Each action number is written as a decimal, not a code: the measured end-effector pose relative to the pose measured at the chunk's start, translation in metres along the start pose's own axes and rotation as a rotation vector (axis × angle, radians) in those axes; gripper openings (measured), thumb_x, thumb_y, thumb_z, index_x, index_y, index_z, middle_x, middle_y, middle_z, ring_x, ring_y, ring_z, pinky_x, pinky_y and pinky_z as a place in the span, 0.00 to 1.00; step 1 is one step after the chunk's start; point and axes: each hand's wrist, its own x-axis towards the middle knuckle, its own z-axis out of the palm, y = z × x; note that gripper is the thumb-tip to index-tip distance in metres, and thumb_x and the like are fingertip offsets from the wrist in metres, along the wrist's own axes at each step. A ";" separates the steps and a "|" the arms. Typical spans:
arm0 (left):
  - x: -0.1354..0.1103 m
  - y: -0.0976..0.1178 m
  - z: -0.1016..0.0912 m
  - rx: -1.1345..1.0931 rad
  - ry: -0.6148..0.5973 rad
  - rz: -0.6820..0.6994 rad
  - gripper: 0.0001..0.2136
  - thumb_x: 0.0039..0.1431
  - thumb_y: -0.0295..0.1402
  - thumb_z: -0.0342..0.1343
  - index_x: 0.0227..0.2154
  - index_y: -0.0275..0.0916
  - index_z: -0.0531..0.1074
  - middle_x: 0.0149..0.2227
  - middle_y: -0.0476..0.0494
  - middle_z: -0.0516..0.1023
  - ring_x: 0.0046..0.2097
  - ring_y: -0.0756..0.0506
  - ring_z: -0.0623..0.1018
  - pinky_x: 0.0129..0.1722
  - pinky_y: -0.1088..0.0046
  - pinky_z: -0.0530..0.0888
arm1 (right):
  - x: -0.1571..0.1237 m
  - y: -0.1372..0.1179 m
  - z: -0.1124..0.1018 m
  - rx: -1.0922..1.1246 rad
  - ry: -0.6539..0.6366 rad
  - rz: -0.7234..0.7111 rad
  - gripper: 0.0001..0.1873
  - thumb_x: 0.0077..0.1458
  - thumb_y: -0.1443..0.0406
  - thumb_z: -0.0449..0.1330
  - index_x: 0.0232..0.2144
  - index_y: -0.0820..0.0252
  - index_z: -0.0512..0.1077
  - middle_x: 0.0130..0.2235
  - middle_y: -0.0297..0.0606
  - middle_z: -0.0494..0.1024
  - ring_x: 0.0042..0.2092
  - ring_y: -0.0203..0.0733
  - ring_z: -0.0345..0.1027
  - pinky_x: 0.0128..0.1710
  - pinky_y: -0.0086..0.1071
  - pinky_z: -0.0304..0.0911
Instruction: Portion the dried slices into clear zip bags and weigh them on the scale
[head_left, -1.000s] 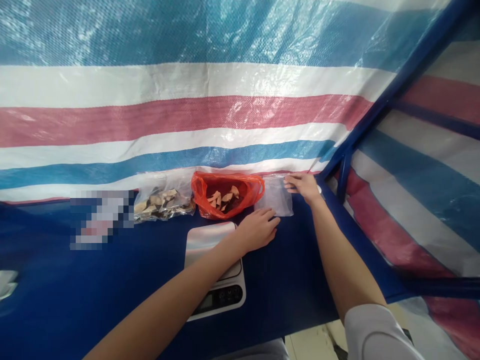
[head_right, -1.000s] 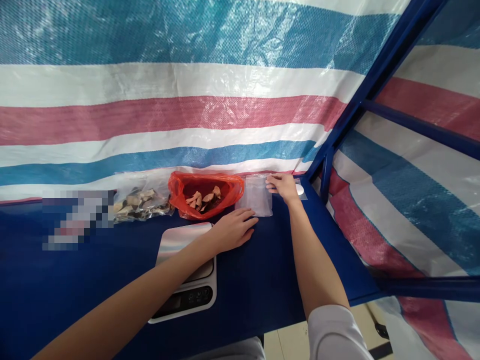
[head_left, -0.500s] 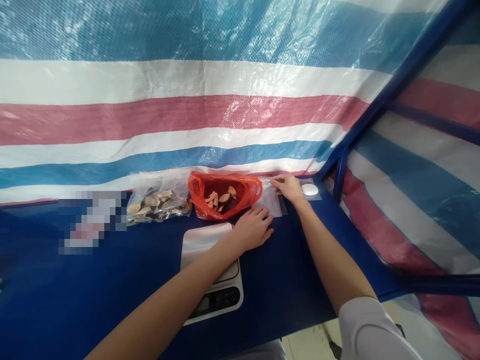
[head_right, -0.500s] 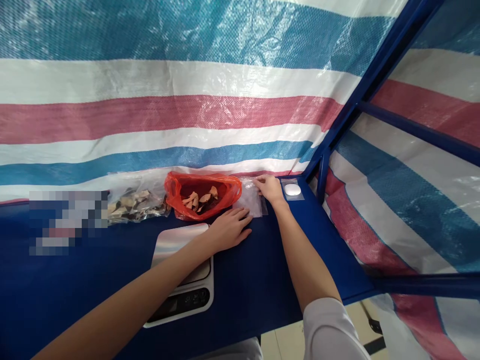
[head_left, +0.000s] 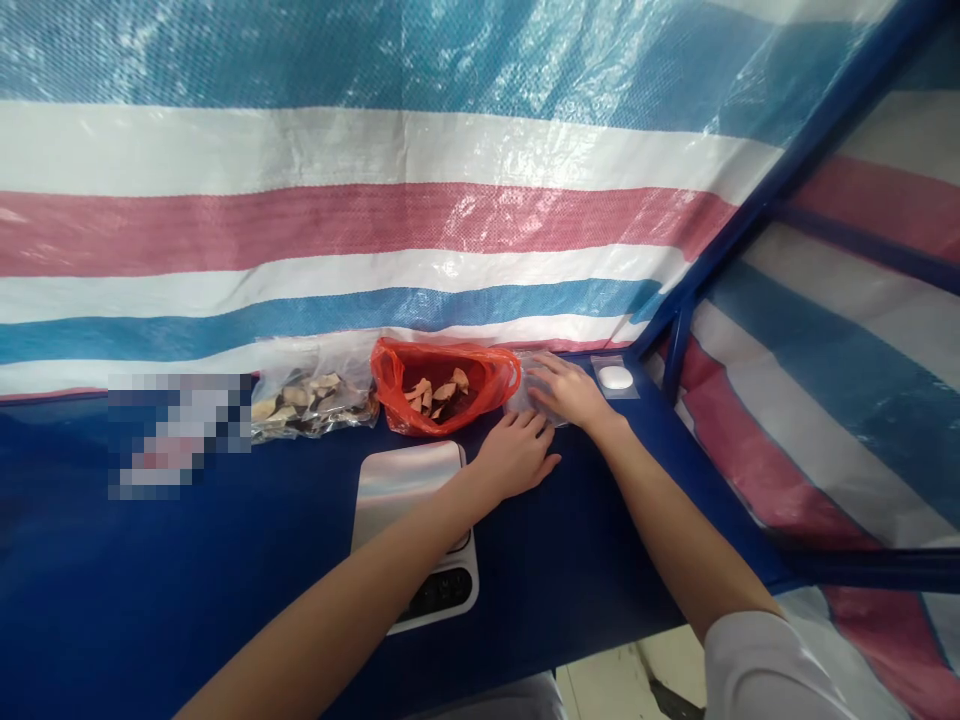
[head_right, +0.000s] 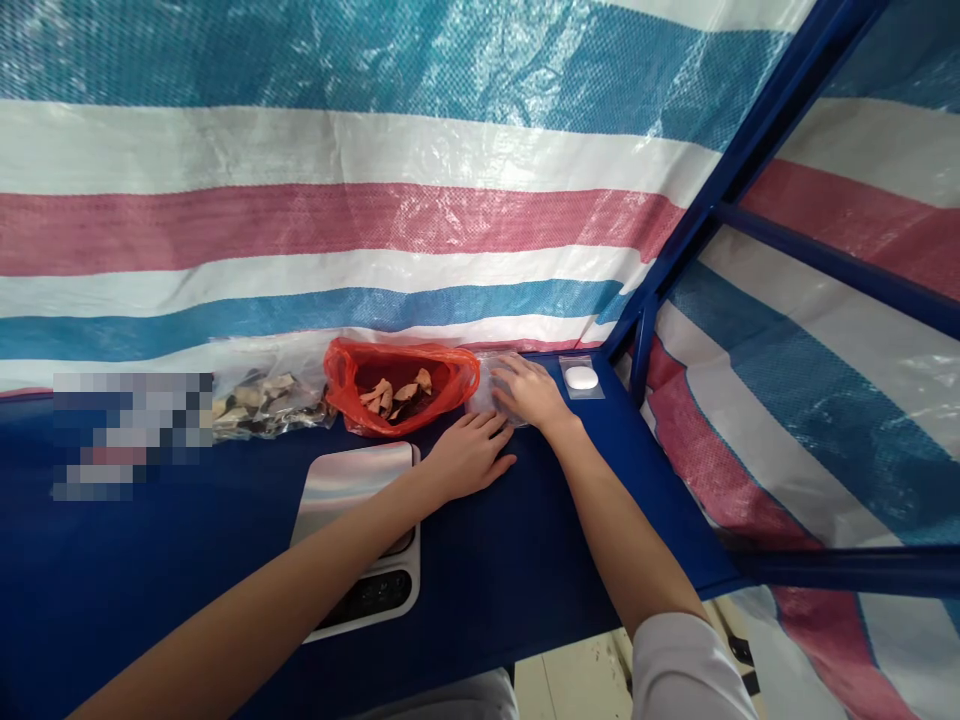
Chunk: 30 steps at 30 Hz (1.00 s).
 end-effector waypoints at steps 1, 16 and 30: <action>-0.001 -0.001 -0.001 0.006 -0.001 0.006 0.21 0.70 0.42 0.48 0.54 0.30 0.74 0.56 0.31 0.77 0.58 0.35 0.75 0.56 0.58 0.70 | 0.000 0.002 0.003 -0.024 -0.012 -0.011 0.18 0.65 0.63 0.57 0.54 0.58 0.77 0.66 0.46 0.69 0.68 0.56 0.61 0.66 0.49 0.60; -0.008 -0.002 0.001 0.003 -0.054 -0.075 0.25 0.70 0.43 0.49 0.59 0.28 0.70 0.61 0.29 0.73 0.64 0.36 0.72 0.64 0.59 0.66 | 0.003 0.004 0.023 -0.087 -0.053 -0.145 0.24 0.70 0.60 0.49 0.63 0.58 0.70 0.66 0.44 0.69 0.69 0.54 0.59 0.67 0.49 0.59; -0.014 -0.008 -0.026 -0.001 -0.027 -0.043 0.21 0.72 0.41 0.46 0.52 0.28 0.74 0.55 0.31 0.78 0.56 0.36 0.78 0.57 0.59 0.72 | 0.004 -0.007 -0.004 -0.081 0.018 -0.041 0.21 0.66 0.61 0.56 0.58 0.57 0.75 0.64 0.42 0.72 0.66 0.54 0.64 0.65 0.48 0.62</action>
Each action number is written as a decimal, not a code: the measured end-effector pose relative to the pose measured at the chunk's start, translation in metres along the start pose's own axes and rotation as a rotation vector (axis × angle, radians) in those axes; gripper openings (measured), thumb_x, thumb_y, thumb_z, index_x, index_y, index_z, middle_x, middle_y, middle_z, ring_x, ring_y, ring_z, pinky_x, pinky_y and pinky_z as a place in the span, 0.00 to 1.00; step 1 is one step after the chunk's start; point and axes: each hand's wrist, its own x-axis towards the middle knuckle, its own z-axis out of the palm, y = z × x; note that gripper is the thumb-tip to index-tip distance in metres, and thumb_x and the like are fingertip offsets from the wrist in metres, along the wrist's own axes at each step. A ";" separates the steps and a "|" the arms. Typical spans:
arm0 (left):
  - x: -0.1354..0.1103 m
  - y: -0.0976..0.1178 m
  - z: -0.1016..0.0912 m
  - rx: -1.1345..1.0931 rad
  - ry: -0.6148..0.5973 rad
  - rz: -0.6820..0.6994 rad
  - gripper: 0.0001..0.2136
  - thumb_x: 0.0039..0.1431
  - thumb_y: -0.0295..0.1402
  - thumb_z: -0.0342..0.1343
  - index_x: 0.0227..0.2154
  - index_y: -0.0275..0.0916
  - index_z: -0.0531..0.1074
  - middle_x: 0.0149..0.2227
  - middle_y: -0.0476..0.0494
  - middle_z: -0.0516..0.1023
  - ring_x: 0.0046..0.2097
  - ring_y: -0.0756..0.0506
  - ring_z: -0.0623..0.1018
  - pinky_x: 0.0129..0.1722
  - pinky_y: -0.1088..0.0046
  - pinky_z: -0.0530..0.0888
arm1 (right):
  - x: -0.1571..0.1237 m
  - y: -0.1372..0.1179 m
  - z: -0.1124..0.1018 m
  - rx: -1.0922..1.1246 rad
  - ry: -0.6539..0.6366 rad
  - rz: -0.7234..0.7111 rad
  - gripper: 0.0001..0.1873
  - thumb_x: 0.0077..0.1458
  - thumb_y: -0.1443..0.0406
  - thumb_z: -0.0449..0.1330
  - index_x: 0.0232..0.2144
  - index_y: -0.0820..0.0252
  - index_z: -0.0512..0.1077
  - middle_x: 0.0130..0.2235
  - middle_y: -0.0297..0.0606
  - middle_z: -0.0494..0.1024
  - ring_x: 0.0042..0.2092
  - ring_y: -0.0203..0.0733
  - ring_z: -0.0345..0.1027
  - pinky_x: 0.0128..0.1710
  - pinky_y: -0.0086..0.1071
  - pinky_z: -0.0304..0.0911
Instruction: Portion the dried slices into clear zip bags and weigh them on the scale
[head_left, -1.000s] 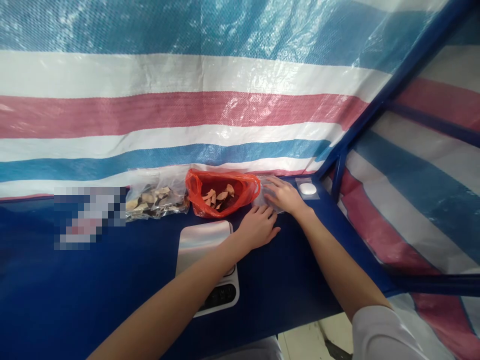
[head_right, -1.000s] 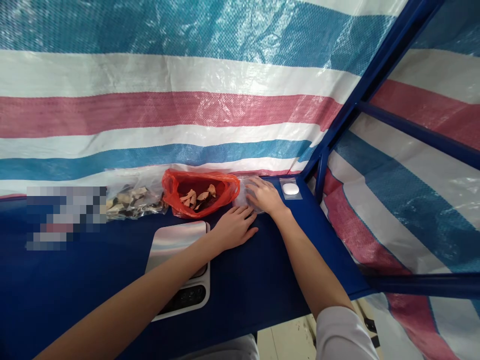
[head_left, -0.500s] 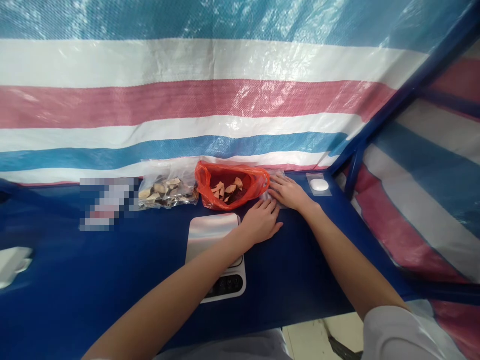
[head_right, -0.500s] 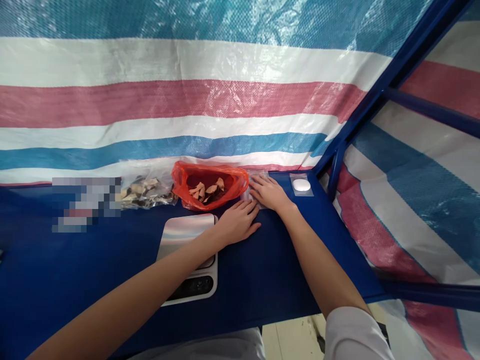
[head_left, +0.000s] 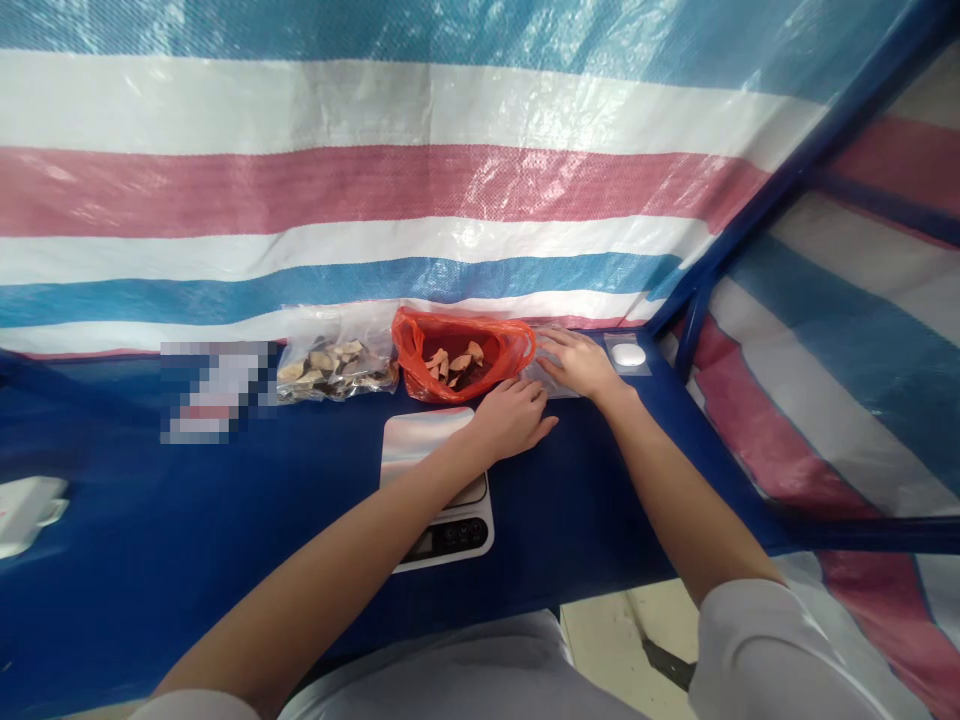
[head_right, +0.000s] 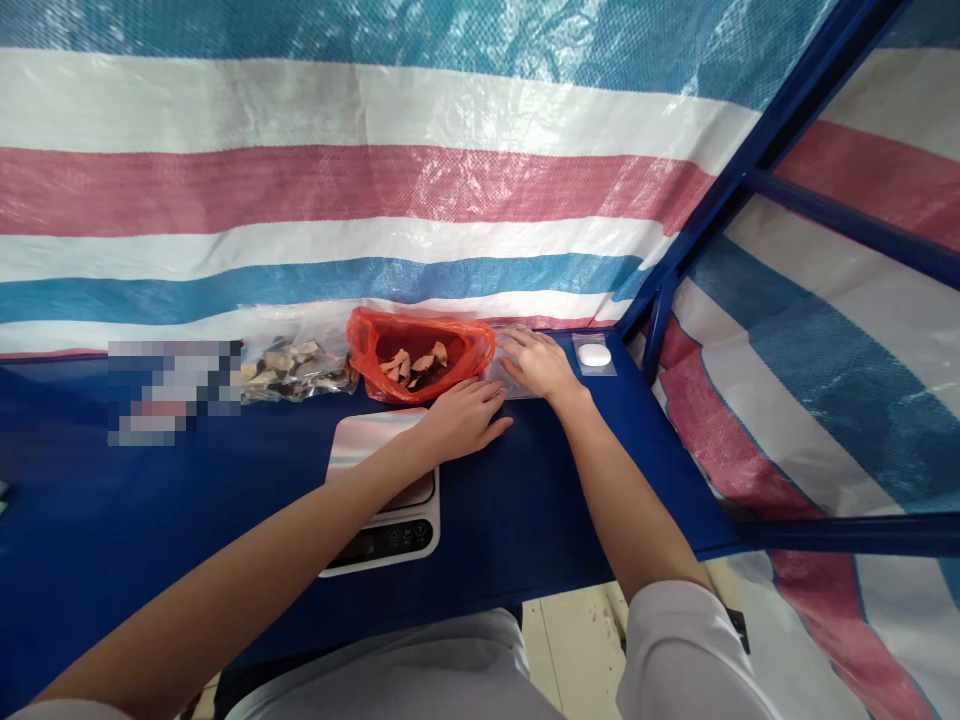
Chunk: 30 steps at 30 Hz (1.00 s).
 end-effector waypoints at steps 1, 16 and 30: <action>-0.005 0.001 -0.003 -0.006 0.016 0.001 0.21 0.72 0.41 0.45 0.52 0.28 0.74 0.54 0.31 0.79 0.56 0.37 0.78 0.56 0.60 0.72 | -0.003 -0.002 -0.004 0.009 0.012 0.011 0.19 0.66 0.61 0.56 0.56 0.56 0.76 0.64 0.41 0.72 0.65 0.53 0.66 0.64 0.48 0.64; -0.144 -0.053 -0.038 -0.019 0.398 -0.191 0.19 0.72 0.41 0.47 0.53 0.37 0.76 0.55 0.37 0.80 0.57 0.38 0.78 0.61 0.55 0.72 | -0.066 -0.096 -0.004 0.123 0.114 0.032 0.16 0.66 0.60 0.57 0.52 0.53 0.78 0.61 0.39 0.76 0.64 0.52 0.67 0.62 0.47 0.67; -0.206 -0.102 -0.009 0.011 0.168 -0.581 0.24 0.69 0.42 0.43 0.60 0.37 0.72 0.64 0.34 0.71 0.68 0.34 0.67 0.69 0.48 0.60 | -0.076 -0.111 0.026 0.078 0.006 0.128 0.22 0.69 0.55 0.51 0.59 0.54 0.72 0.66 0.45 0.68 0.69 0.55 0.59 0.67 0.55 0.56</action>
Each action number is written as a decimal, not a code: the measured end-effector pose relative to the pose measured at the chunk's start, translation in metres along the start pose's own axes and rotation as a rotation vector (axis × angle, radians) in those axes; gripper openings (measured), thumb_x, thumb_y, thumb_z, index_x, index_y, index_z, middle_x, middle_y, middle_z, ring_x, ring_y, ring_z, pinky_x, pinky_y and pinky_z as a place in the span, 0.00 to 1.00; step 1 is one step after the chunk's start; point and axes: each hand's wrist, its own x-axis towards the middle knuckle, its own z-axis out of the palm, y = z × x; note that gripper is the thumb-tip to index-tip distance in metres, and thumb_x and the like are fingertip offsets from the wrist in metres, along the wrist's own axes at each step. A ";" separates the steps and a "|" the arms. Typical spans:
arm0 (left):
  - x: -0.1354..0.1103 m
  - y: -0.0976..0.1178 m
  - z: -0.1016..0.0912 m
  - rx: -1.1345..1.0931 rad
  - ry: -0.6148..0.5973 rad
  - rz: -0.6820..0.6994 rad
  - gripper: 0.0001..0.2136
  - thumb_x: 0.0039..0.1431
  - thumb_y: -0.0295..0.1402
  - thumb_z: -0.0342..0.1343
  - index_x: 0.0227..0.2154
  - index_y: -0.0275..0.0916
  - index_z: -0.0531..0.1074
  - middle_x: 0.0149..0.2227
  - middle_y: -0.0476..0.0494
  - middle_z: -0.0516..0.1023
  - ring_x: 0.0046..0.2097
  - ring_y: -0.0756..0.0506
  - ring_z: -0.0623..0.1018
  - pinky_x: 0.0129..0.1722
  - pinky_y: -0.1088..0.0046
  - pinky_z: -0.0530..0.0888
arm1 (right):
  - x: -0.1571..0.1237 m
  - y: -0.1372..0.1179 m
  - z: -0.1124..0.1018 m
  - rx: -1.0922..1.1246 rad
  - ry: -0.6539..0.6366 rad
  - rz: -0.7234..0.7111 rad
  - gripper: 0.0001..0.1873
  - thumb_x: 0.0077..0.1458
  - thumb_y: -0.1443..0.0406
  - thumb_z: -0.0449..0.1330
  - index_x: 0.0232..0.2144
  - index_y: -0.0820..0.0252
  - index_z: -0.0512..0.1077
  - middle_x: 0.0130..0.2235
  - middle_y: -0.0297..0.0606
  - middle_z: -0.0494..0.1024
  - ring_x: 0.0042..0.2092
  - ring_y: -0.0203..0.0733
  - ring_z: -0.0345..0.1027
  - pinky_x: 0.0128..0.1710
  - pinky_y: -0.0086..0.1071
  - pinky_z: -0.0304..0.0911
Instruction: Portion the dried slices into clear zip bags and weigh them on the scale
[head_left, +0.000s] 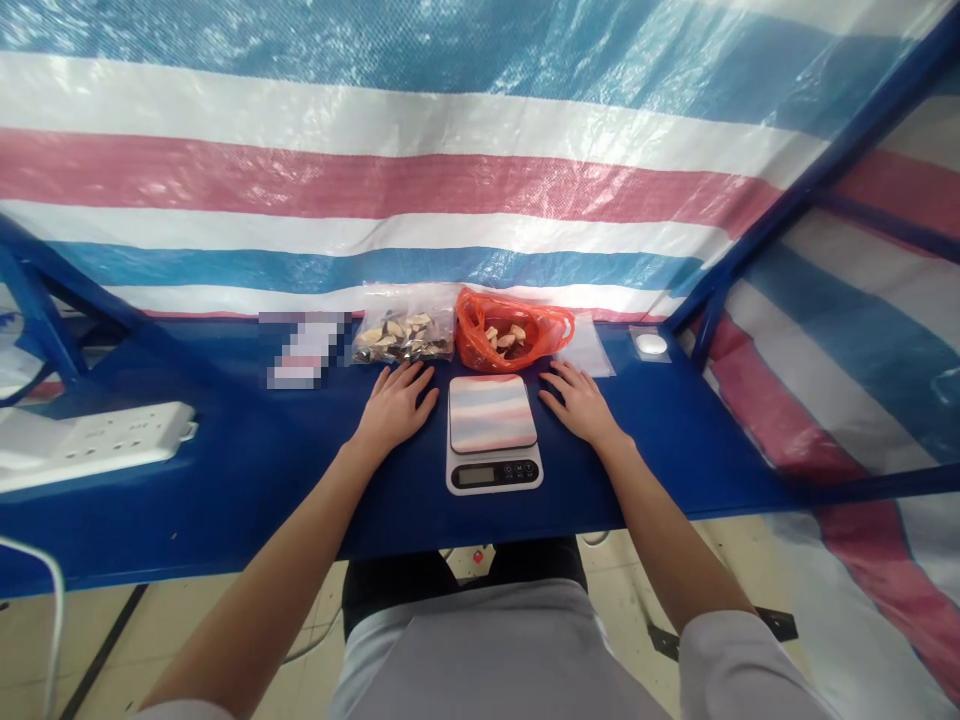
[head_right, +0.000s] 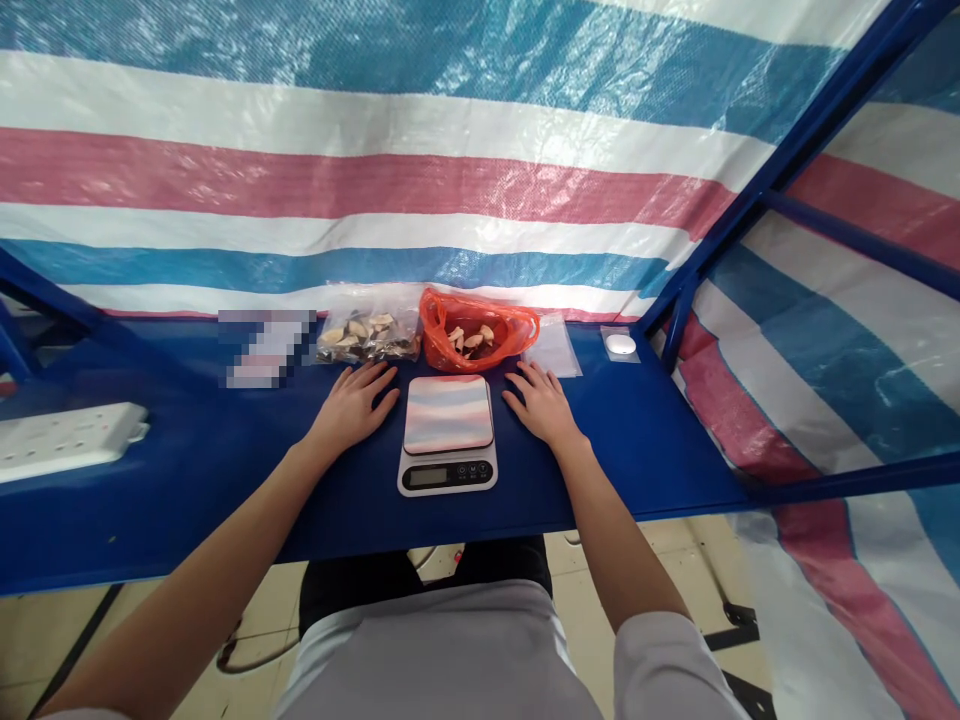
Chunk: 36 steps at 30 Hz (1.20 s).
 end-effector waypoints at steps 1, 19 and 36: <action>-0.001 0.001 0.000 0.008 -0.004 -0.002 0.25 0.70 0.42 0.42 0.62 0.37 0.71 0.65 0.34 0.69 0.69 0.34 0.66 0.69 0.48 0.59 | 0.000 0.000 0.001 0.003 0.001 0.001 0.23 0.69 0.55 0.51 0.59 0.54 0.72 0.66 0.45 0.68 0.69 0.55 0.59 0.68 0.55 0.56; -0.003 0.003 -0.003 0.072 -0.122 0.007 0.26 0.71 0.45 0.42 0.66 0.41 0.65 0.70 0.37 0.61 0.72 0.35 0.59 0.70 0.49 0.56 | 0.001 -0.002 0.000 0.014 -0.031 0.027 0.24 0.69 0.56 0.51 0.61 0.54 0.71 0.68 0.42 0.66 0.70 0.54 0.58 0.69 0.55 0.53; -0.001 0.007 -0.006 0.062 -0.146 -0.015 0.26 0.71 0.44 0.44 0.66 0.41 0.65 0.71 0.37 0.60 0.72 0.35 0.58 0.70 0.47 0.55 | 0.000 -0.002 -0.002 0.009 -0.047 0.037 0.24 0.69 0.55 0.50 0.62 0.54 0.70 0.69 0.41 0.65 0.70 0.54 0.57 0.70 0.54 0.52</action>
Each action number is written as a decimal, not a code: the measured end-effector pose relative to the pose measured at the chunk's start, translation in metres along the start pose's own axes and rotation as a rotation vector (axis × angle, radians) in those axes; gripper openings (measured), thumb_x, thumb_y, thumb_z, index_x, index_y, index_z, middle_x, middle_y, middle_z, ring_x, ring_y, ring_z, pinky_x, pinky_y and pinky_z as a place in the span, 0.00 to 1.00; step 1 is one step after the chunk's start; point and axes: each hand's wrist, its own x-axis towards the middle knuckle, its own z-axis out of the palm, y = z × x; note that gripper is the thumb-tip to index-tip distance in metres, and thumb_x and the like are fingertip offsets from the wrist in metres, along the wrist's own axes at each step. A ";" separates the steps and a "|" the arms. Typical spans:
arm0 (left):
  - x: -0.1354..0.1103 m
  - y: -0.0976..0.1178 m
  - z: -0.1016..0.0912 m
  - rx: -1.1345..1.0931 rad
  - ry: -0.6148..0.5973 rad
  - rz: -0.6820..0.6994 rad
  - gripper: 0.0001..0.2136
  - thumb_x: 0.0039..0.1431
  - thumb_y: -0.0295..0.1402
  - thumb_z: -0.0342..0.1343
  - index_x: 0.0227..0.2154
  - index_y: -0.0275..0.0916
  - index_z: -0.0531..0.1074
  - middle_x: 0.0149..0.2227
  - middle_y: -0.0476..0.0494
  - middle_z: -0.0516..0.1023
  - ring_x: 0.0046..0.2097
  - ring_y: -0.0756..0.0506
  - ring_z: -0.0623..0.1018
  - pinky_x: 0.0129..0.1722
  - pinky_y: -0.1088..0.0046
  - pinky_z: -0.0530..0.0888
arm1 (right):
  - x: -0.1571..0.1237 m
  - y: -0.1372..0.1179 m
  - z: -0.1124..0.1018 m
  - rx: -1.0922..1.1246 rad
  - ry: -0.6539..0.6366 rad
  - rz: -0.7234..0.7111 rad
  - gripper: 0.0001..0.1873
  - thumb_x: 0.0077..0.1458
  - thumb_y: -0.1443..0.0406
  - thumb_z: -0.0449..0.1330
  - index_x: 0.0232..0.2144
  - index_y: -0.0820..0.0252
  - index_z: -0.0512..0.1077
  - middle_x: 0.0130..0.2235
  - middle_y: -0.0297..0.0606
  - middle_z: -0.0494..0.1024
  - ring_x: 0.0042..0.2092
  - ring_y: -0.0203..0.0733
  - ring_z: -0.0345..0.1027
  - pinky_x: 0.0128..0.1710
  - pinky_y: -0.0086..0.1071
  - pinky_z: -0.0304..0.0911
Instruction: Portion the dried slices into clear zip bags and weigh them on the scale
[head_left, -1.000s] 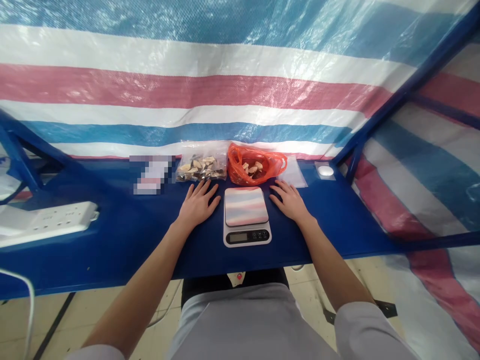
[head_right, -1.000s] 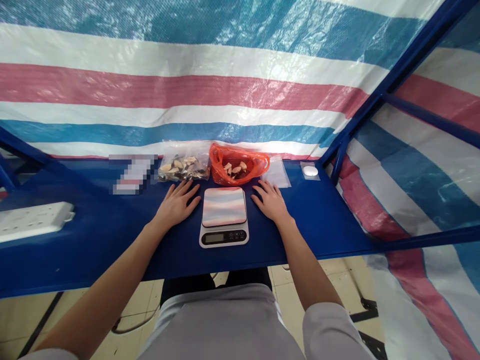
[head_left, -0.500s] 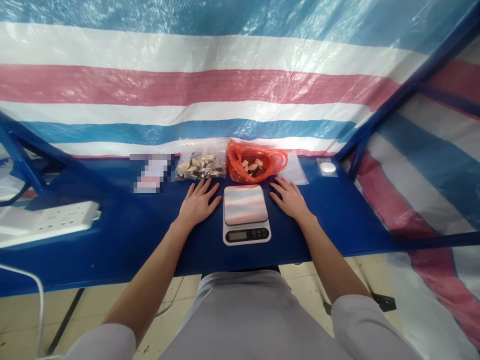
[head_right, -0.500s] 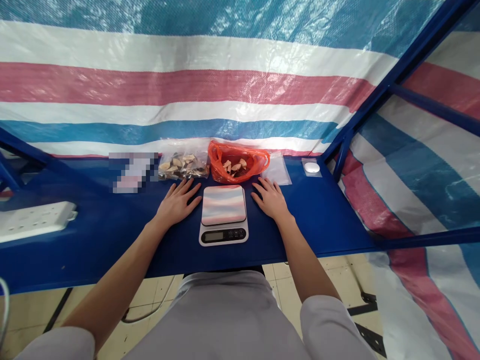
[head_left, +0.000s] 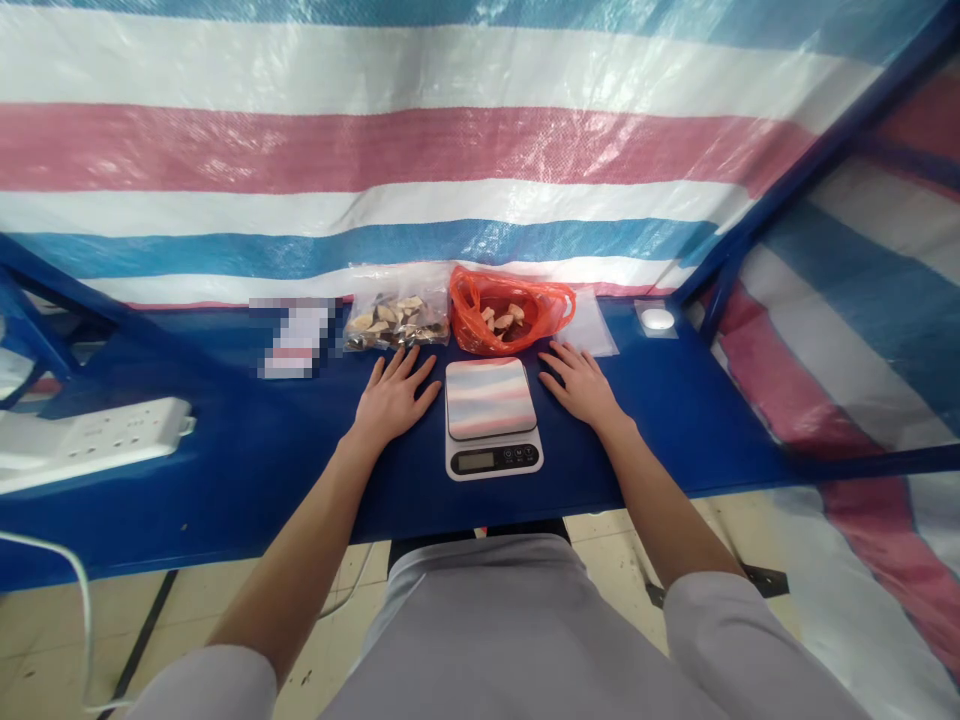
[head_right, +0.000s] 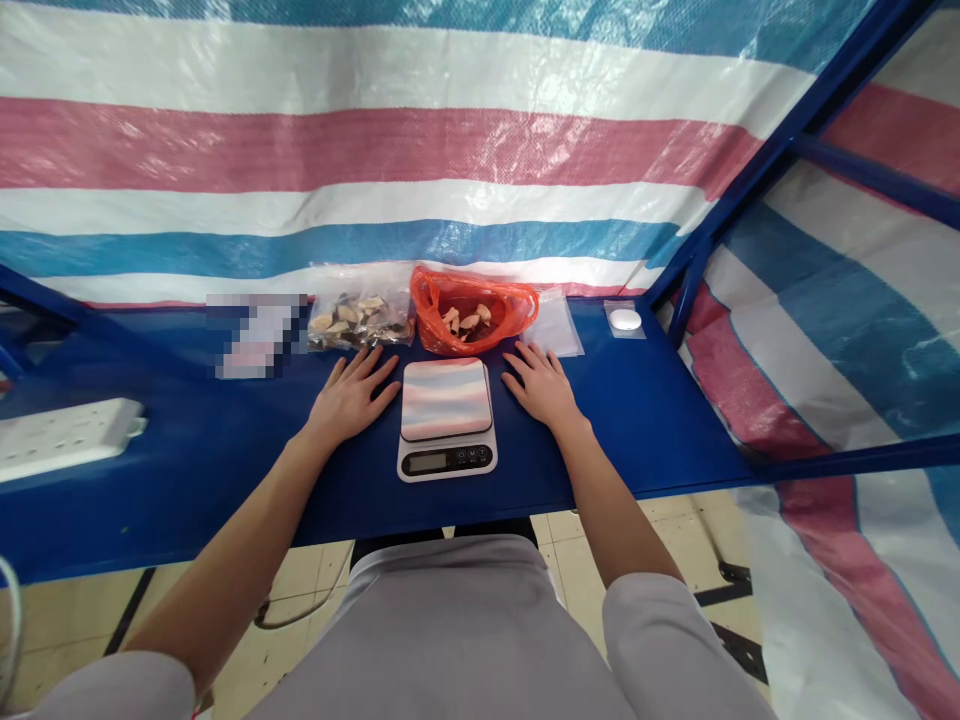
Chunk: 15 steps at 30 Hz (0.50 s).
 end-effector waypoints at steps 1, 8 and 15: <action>0.000 0.000 0.000 -0.001 0.002 0.000 0.26 0.71 0.44 0.44 0.66 0.41 0.65 0.71 0.38 0.60 0.72 0.35 0.58 0.70 0.47 0.55 | 0.000 0.000 0.000 0.000 -0.001 -0.002 0.25 0.69 0.55 0.50 0.63 0.54 0.70 0.69 0.41 0.65 0.70 0.54 0.56 0.70 0.54 0.52; 0.000 0.001 -0.001 0.001 -0.002 -0.005 0.26 0.71 0.44 0.43 0.67 0.42 0.65 0.71 0.38 0.60 0.72 0.35 0.58 0.71 0.48 0.54 | 0.000 0.001 0.000 0.006 -0.010 -0.002 0.25 0.69 0.55 0.49 0.63 0.54 0.69 0.69 0.42 0.64 0.70 0.54 0.56 0.70 0.55 0.52; 0.000 0.003 -0.002 0.006 -0.002 -0.003 0.26 0.71 0.44 0.43 0.67 0.40 0.65 0.71 0.37 0.60 0.72 0.34 0.58 0.71 0.48 0.55 | 0.000 0.000 -0.001 0.009 -0.015 0.009 0.25 0.69 0.56 0.50 0.63 0.54 0.69 0.69 0.42 0.64 0.71 0.54 0.56 0.70 0.55 0.52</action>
